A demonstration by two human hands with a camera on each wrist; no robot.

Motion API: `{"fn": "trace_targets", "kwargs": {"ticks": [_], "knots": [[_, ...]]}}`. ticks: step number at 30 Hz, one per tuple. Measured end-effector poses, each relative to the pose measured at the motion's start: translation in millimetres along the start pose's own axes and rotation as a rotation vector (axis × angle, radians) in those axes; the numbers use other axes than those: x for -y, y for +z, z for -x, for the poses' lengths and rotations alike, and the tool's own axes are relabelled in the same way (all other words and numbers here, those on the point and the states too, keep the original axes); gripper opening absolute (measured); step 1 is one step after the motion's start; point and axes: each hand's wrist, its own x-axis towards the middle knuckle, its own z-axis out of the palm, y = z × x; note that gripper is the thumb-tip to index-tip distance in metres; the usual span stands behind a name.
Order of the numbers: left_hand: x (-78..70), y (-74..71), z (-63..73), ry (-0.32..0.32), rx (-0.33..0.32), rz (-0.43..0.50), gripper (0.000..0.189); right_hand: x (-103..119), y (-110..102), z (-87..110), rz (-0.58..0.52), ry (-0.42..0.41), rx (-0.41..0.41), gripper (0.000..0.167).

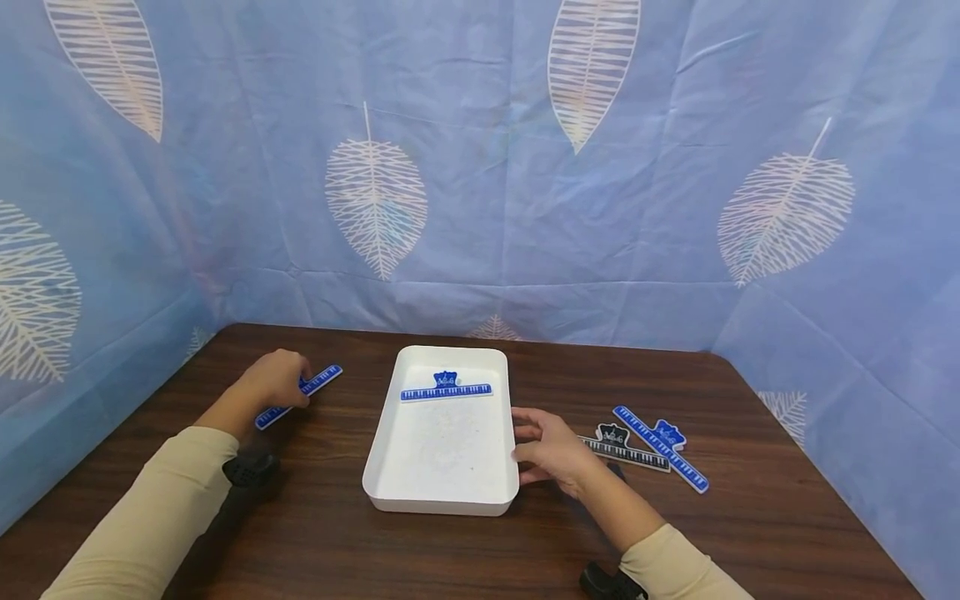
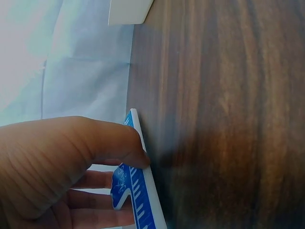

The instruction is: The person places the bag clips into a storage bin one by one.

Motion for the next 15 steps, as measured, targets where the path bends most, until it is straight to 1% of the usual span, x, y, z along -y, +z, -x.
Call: {"fn": "trace_targets", "kwargs": {"ticks": [5, 10, 15], "knots": [[-2.7, -3.5, 1.0, 0.022, -0.006, 0.000, 0.033, 0.9, 0.1, -0.1, 0.001, 0.011, -0.001, 0.074], [-7.2, -8.7, 3.5, 0.038, -0.031, -0.016, 0.035, 1.5, -0.7, -1.2, 0.005, 0.002, 0.004, 0.073], [-13.5, -12.7, 5.3, 0.028, -0.035, -0.006, 0.039, 0.2, -1.1, -1.6, 0.004, 0.001, 0.004, 0.073]]}}
